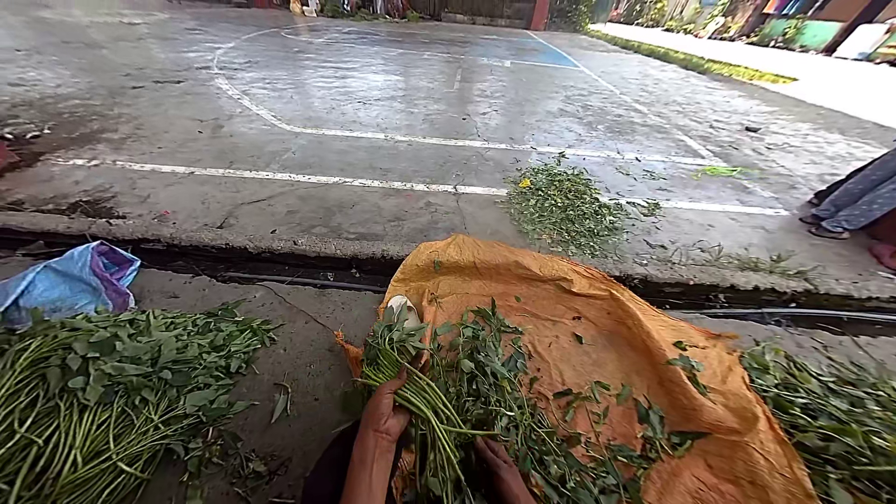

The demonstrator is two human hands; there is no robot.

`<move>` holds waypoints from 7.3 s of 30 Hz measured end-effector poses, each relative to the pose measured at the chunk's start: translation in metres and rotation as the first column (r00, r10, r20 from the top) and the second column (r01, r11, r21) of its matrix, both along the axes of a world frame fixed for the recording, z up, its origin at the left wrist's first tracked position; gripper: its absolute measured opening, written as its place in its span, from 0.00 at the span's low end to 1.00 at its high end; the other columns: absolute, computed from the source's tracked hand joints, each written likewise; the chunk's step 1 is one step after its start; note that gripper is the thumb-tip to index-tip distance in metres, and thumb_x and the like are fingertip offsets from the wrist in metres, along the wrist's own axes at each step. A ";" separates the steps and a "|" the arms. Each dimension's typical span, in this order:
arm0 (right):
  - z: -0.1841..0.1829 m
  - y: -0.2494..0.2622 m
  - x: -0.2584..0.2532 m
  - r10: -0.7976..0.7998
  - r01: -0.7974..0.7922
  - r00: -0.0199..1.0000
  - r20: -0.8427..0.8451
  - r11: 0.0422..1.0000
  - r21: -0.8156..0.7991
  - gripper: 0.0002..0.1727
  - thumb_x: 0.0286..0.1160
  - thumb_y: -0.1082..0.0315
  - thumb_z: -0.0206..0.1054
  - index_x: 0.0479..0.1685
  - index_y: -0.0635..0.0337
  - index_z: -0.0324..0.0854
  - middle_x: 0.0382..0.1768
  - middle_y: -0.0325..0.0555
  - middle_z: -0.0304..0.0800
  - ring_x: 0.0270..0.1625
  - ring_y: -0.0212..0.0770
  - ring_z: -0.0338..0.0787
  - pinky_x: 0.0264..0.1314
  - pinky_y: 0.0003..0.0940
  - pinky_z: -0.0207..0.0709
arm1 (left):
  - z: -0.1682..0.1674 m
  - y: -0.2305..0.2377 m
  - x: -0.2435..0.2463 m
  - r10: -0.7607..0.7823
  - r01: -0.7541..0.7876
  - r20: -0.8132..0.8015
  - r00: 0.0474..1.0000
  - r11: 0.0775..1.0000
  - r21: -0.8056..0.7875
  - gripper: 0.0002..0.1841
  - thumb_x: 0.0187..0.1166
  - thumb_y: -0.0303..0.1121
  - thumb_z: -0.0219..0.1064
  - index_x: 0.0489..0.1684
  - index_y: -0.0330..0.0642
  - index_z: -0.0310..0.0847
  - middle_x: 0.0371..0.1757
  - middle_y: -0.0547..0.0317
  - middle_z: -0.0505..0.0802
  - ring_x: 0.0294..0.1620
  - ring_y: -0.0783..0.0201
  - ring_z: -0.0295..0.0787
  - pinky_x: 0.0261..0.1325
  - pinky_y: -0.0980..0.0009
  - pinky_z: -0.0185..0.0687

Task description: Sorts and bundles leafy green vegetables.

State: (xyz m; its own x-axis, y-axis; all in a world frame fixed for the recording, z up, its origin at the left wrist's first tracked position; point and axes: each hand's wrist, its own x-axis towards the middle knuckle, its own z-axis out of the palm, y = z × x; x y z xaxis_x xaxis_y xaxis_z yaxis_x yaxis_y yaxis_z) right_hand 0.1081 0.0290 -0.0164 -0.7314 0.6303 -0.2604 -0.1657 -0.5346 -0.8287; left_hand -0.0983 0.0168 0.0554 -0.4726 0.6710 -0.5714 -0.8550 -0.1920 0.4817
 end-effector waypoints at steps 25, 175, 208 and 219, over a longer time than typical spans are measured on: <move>0.013 0.000 0.005 -0.073 0.029 0.963 -0.260 0.985 -0.170 0.15 0.79 0.65 0.68 0.63 0.49 0.82 0.25 0.31 0.88 0.21 0.23 0.82 0.27 0.19 0.78 | -0.003 -0.002 0.019 -0.400 0.401 -0.034 0.916 0.906 0.134 0.15 0.85 0.14 0.46 0.46 0.39 0.78 0.39 0.50 0.95 0.38 0.56 0.97 0.46 0.62 0.95; -0.015 0.001 0.026 -0.231 -0.197 0.804 0.547 0.766 0.613 0.28 0.88 0.64 0.54 0.86 0.64 0.67 0.50 0.60 0.93 0.46 0.55 0.93 0.57 0.61 0.81 | -0.039 0.016 0.053 -0.578 0.278 -0.513 0.635 0.790 -0.546 0.37 0.56 0.16 0.84 0.68 0.24 0.69 0.58 0.38 0.88 0.57 0.58 0.89 0.61 0.64 0.86; -0.019 0.010 0.020 -0.301 -0.243 0.653 0.695 0.786 0.569 0.22 0.81 0.54 0.68 0.43 0.70 0.88 0.37 0.60 0.89 0.42 0.55 0.88 0.52 0.54 0.79 | -0.015 0.011 0.003 -0.094 -0.236 -0.647 0.757 0.884 -0.404 0.35 0.58 0.12 0.80 0.70 0.22 0.68 0.60 0.37 0.86 0.55 0.60 0.87 0.58 0.66 0.85; -0.011 -0.004 -0.040 -0.464 -0.054 0.703 0.538 0.720 0.692 0.14 0.77 0.65 0.70 0.45 0.69 0.91 0.44 0.58 0.94 0.46 0.53 0.94 0.55 0.52 0.86 | -0.027 0.014 0.022 -0.100 -0.220 -0.672 0.734 0.901 -0.375 0.31 0.57 0.13 0.81 0.63 0.21 0.73 0.52 0.41 0.89 0.50 0.63 0.89 0.54 0.69 0.87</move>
